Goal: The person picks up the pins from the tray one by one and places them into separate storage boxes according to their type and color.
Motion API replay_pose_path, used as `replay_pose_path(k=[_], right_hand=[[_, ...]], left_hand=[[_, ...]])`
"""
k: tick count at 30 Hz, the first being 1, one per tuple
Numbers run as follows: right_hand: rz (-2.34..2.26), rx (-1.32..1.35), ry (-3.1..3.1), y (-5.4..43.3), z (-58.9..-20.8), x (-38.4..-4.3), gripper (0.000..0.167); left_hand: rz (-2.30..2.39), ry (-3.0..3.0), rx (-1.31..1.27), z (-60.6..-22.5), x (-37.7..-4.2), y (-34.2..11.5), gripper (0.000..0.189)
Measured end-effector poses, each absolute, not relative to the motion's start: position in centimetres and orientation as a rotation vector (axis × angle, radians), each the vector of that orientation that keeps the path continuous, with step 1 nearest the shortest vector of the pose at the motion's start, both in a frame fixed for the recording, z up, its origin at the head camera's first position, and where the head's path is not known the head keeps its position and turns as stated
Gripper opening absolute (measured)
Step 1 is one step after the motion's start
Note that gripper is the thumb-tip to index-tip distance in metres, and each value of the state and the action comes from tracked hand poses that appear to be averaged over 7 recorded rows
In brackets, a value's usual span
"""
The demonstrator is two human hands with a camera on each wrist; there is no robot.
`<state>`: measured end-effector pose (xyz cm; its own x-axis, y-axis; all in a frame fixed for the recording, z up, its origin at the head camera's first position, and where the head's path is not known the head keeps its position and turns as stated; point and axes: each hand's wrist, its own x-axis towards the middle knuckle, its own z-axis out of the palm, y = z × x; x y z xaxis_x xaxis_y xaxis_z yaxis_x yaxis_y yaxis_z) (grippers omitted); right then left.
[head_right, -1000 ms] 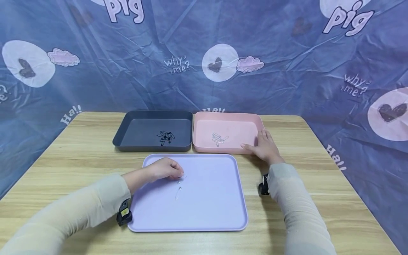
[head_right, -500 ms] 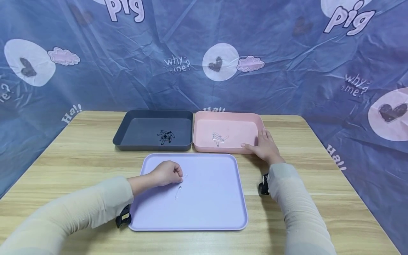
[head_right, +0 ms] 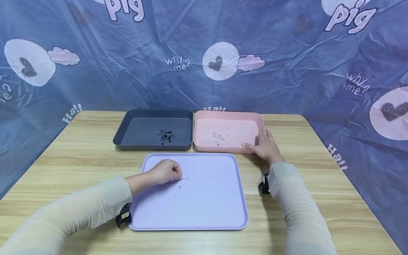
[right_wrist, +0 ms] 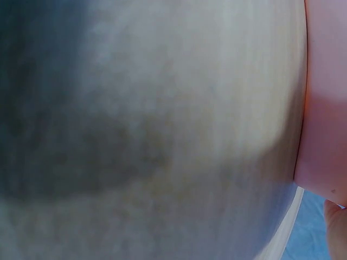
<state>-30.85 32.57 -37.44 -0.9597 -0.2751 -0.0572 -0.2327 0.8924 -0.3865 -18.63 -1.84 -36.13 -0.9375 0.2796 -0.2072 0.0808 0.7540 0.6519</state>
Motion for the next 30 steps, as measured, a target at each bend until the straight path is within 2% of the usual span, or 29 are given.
replay_pose_path(k=[13, 30], right_hand=[[-0.595, -0.374, 2.930, 32.5, -37.4, -30.4, 0.100], [-0.590, -0.375, 2.930, 32.6, -37.3, -30.7, 0.101]], left_hand=[[1.278, 2.396, 0.154, -34.7, -19.8, -1.8, 0.006], [1.446, 2.322, 0.019, -32.9, -24.7, 1.1, 0.005]])
